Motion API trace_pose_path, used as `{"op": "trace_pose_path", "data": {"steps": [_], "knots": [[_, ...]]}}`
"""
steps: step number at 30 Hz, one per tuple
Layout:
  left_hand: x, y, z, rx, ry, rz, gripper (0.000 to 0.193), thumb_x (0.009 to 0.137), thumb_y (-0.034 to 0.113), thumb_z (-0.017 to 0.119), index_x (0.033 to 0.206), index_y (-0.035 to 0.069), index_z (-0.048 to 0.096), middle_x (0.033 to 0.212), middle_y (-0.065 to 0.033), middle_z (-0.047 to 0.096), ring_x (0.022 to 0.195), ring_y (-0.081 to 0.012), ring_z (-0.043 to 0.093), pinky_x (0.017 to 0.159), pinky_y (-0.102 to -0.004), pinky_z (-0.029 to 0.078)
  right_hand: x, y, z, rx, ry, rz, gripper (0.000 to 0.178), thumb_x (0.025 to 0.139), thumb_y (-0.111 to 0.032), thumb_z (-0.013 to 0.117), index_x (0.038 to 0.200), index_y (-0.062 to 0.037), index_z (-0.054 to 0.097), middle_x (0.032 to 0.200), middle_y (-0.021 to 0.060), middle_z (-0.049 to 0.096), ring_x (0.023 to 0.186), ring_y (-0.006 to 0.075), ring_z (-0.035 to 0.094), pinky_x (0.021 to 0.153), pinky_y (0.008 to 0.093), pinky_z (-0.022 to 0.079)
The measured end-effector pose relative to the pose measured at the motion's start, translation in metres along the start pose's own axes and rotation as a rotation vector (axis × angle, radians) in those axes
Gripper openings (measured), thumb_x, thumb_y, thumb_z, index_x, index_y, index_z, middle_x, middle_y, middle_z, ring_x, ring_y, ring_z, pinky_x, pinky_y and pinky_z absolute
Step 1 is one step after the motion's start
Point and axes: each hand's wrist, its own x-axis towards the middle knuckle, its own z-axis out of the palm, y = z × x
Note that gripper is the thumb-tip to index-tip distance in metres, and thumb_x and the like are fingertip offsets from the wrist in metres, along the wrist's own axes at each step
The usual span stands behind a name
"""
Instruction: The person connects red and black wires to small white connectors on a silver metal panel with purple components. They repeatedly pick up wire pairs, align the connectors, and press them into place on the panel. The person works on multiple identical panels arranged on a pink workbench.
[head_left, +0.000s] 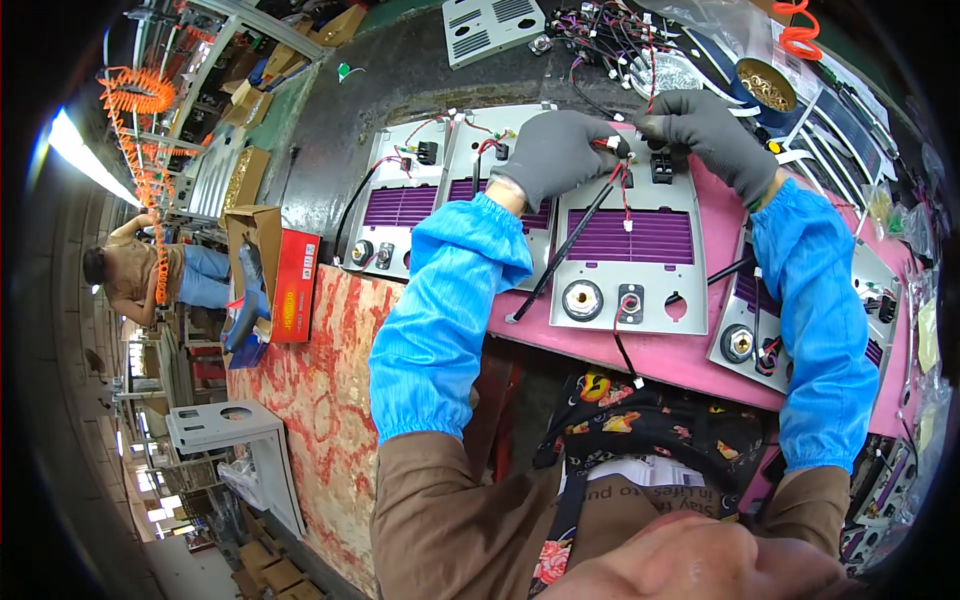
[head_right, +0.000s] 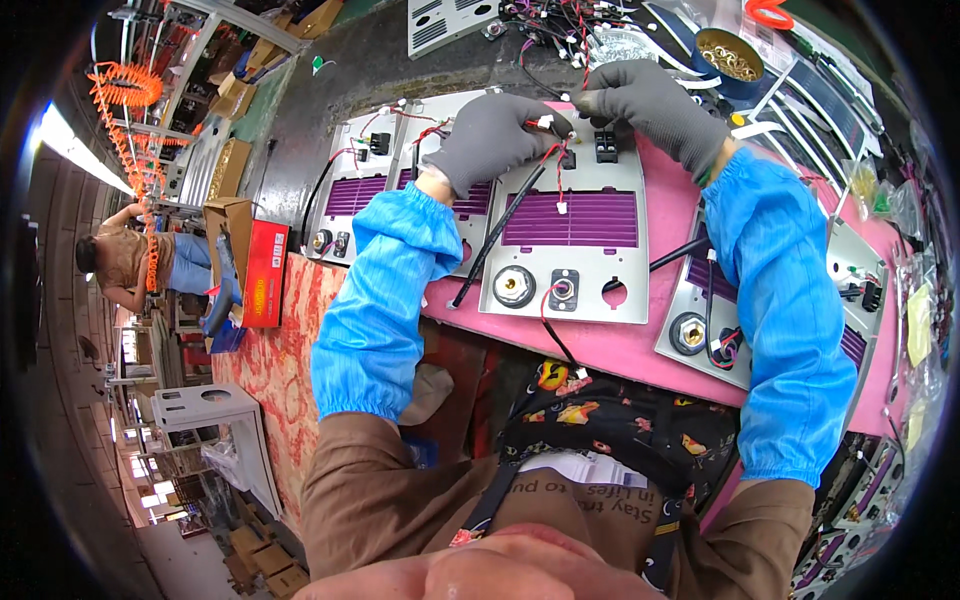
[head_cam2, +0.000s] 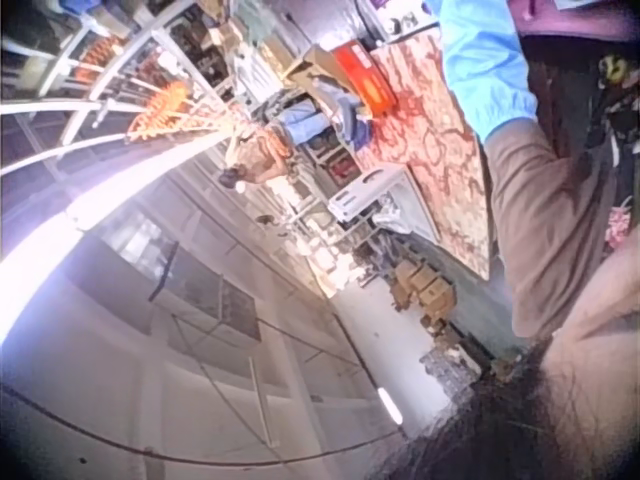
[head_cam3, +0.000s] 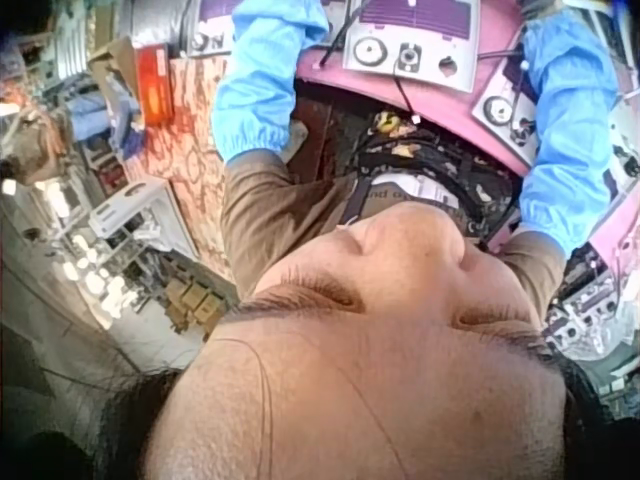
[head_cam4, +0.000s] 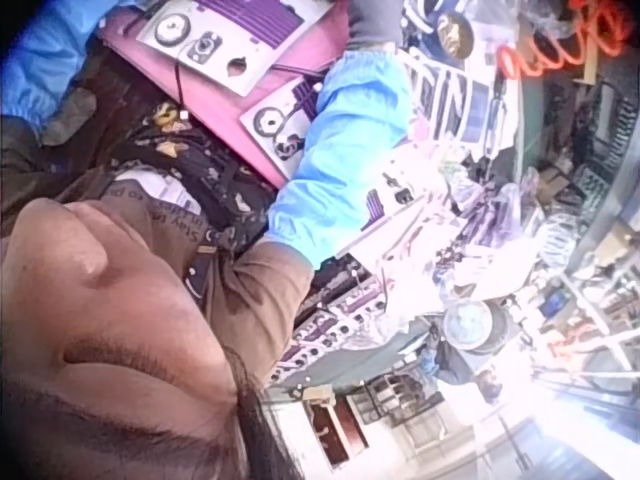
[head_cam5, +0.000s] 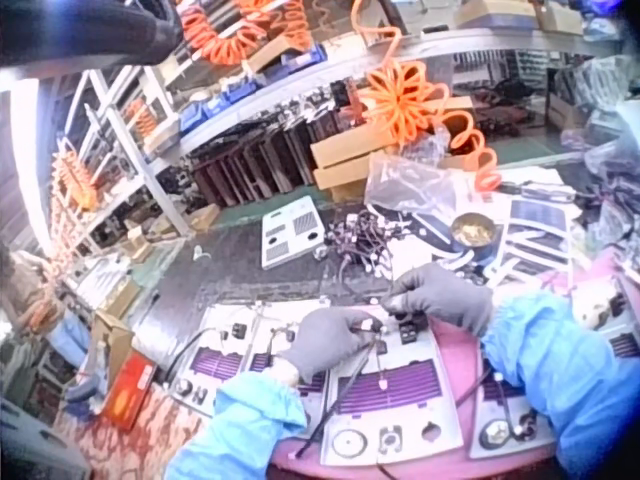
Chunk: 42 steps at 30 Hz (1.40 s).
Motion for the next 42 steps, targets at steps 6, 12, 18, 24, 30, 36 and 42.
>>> {"op": "trace_pose_path", "data": {"steps": [6,12,18,24,30,36,42], "knots": [[0.0,0.0,0.002,0.022,0.029,0.025,0.027,0.075,0.041,0.072,0.094,0.022,0.075,0.082,-0.0067,0.07,0.078,-0.0281,0.067,0.068,-0.0396,0.052,-0.001,0.0,0.0,-0.076,0.008,0.016,0.025,0.088,-0.028,0.069,0.091,-0.0034,0.067,0.076,0.0034,0.063,0.071,0.0095,0.06,0.064,0.0245,0.05],[-0.002,-0.005,0.014,0.104,0.146,0.063,0.029,0.074,0.043,0.073,0.091,0.02,0.074,0.081,-0.0074,0.069,0.078,-0.0288,0.066,0.066,-0.0413,0.051,0.0,0.004,0.008,-0.174,0.018,-0.145,0.022,0.088,-0.024,0.068,0.09,-0.0019,0.067,0.075,0.002,0.062,0.067,0.0084,0.057,0.063,0.0232,0.048],[-0.004,-0.005,0.013,0.096,0.172,0.084,0.037,0.077,0.037,0.074,0.108,0.018,0.072,0.081,-0.0083,0.07,0.072,-0.0253,0.067,0.065,-0.0368,0.051,-0.006,-0.004,0.026,-0.004,0.053,-0.104,0.015,0.089,-0.017,0.066,0.091,-0.0013,0.067,0.075,0.0011,0.064,0.068,0.0063,0.06,0.064,0.0221,0.05],[-0.003,-0.011,0.006,-0.07,0.064,0.038,0.032,0.079,0.042,0.069,0.106,0.024,0.073,0.083,-0.0066,0.071,0.076,-0.0258,0.068,0.07,-0.0365,0.053,-0.007,-0.007,0.024,-0.068,0.037,-0.091,0.016,0.09,-0.016,0.065,0.095,-0.001,0.068,0.077,0.0013,0.065,0.07,0.0063,0.061,0.065,0.0218,0.051],[-0.003,-0.013,0.009,-0.045,0.12,0.109,0.029,0.08,0.032,0.071,0.106,0.018,0.072,0.084,-0.0098,0.071,0.073,-0.0257,0.068,0.068,-0.0348,0.053,-0.007,-0.004,0.026,-0.059,0.055,-0.127,0.017,0.091,-0.017,0.063,0.099,-0.0024,0.067,0.079,0.0005,0.066,0.07,0.0053,0.062,0.063,0.0207,0.052],[-0.003,-0.015,0.01,-0.012,0.127,0.109,0.029,0.08,0.034,0.07,0.105,0.019,0.072,0.085,-0.0104,0.071,0.075,-0.0266,0.068,0.07,-0.0347,0.054,-0.006,-0.005,0.025,-0.136,0.072,-0.071,0.018,0.092,-0.018,0.062,0.101,-0.0034,0.067,0.081,0.0001,0.067,0.07,0.0049,0.064,0.063,0.0204,0.054],[0.0,-0.02,0.013,-0.016,0.17,0.147,0.034,0.08,0.042,0.065,0.103,0.019,0.073,0.085,-0.0103,0.07,0.076,-0.0293,0.067,0.071,-0.0383,0.053,-0.006,-0.001,0.027,-0.128,0.085,-0.095,0.02,0.093,-0.018,0.06,0.105,-0.0037,0.067,0.08,-0.0003,0.066,0.068,0.0046,0.061,0.061,0.0211,0.052]]}}
